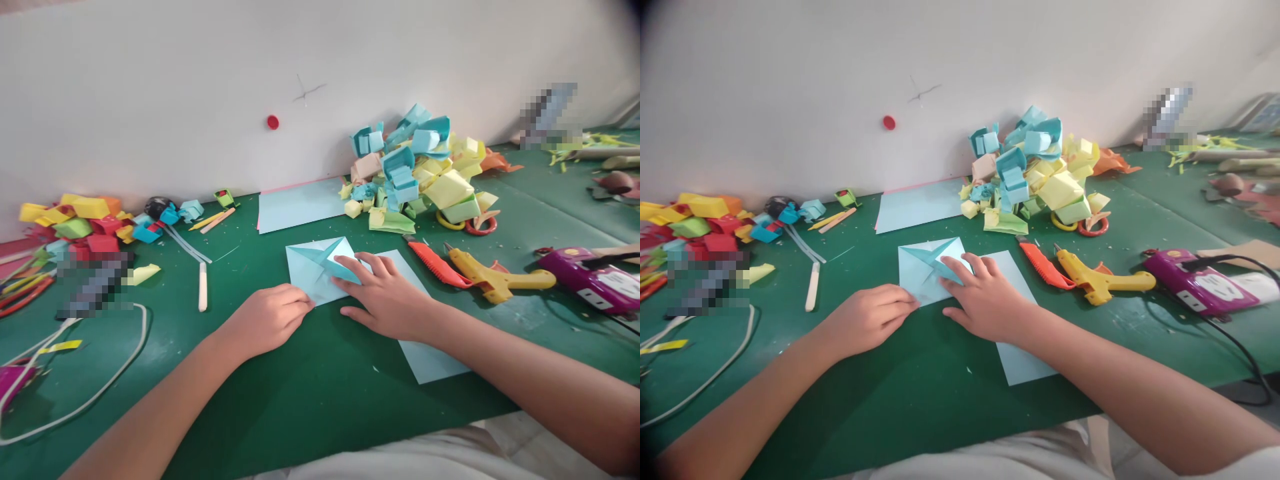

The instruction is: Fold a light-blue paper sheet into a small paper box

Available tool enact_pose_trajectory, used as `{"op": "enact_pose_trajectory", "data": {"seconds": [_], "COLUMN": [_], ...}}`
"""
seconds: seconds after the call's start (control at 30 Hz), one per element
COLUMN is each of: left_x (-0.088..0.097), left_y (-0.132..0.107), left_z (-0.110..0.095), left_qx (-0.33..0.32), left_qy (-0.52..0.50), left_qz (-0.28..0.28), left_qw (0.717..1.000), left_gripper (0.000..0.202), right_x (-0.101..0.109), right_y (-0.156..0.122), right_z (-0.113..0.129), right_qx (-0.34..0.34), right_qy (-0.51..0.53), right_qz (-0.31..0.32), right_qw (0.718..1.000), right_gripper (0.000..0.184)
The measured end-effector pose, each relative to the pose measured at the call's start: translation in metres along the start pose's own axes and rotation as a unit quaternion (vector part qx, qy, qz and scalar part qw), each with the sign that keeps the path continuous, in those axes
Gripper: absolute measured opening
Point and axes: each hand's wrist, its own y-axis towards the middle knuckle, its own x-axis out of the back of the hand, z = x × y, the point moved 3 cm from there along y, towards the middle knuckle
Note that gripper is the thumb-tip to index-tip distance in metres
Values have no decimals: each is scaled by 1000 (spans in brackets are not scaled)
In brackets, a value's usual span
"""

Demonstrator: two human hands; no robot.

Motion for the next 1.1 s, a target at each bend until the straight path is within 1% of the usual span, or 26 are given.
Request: {"op": "enact_pose_trajectory", "data": {"seconds": [0.1,0.2,0.3,0.4,0.53,0.6,0.7,0.8,0.93,1.03,1.1], "left_x": [2,7,13,19,22,22,22,21,19,18,18], "left_y": [-1,-4,-7,-8,-7,-7,-8,-9,-9,-10,-10], "left_z": [2,6,9,11,9,8,7,7,7,7,7], "left_qx": [37,61,67,74,77,71,58,58,67,70,71], "left_qy": [-47,-77,-101,-122,-123,-118,-112,-100,-95,-104,-104], "left_qz": [18,56,98,121,149,153,145,151,173,164,160], "left_qw": [998,994,988,982,978,978,981,982,978,978,979], "left_gripper": [27,29,31,35,38,40,41,40,38,37,36], "right_x": [-1,-1,-1,-1,1,3,6,6,4,4,4], "right_y": [0,-1,-2,-3,-2,-2,-2,-3,-2,-1,0], "right_z": [0,0,0,0,2,6,15,23,31,33,33], "right_qx": [1,4,7,13,22,37,70,88,89,81,76], "right_qy": [1,0,0,3,13,23,35,36,33,28,24], "right_qz": [6,8,6,6,18,25,31,31,14,-9,-12], "right_qw": [1000,1000,1000,1000,1000,999,996,995,995,996,997], "right_gripper": [53,53,53,54,55,55,54,56,59,58,58]}}
